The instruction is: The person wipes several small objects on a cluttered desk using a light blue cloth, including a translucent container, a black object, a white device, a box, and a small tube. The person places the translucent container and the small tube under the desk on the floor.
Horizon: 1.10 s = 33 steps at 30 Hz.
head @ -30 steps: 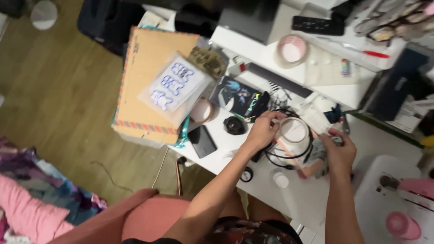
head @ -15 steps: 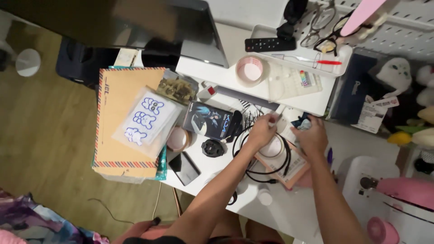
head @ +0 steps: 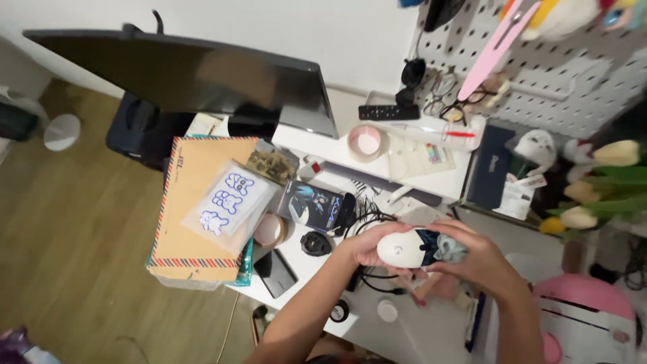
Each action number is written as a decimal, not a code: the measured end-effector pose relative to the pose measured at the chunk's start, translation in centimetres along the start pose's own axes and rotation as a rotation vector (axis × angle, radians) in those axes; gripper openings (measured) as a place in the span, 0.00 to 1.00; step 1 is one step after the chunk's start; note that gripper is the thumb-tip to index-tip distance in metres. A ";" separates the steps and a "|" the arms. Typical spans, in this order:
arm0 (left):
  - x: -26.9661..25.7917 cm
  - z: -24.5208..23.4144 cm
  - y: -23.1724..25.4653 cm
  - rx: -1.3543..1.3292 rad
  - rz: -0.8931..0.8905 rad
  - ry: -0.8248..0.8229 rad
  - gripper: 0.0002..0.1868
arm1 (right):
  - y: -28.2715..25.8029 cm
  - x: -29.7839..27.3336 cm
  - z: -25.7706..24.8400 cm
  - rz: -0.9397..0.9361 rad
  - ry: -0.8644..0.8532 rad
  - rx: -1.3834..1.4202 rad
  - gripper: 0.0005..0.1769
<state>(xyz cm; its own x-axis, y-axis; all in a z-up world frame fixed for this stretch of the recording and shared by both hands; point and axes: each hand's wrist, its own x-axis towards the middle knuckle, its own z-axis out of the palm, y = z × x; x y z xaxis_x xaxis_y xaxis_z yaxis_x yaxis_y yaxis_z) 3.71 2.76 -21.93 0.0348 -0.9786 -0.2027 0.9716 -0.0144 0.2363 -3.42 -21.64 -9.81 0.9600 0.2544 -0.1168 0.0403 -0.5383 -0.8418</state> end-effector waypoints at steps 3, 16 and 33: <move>-1.2 5.3 0.1 0.120 0.282 -0.052 0.32 | 1.9 -3.3 -1.8 0.056 0.483 0.310 0.26; 4.7 11.0 -1.8 -0.217 0.712 0.024 0.30 | -10.6 -1.9 2.9 -0.538 0.721 -0.407 0.23; 6.3 13.0 -3.5 -0.392 0.741 -0.052 0.32 | -8.1 -0.4 0.2 -0.223 0.530 0.075 0.12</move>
<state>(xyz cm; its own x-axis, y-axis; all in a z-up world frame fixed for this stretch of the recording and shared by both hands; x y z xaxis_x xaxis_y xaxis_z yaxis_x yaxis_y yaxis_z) -2.54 -6.06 -11.67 0.6946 -0.7152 -0.0784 0.7130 0.6988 -0.0582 -4.20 -17.19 -3.06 0.9388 -0.0924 0.3319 0.2568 -0.4548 -0.8528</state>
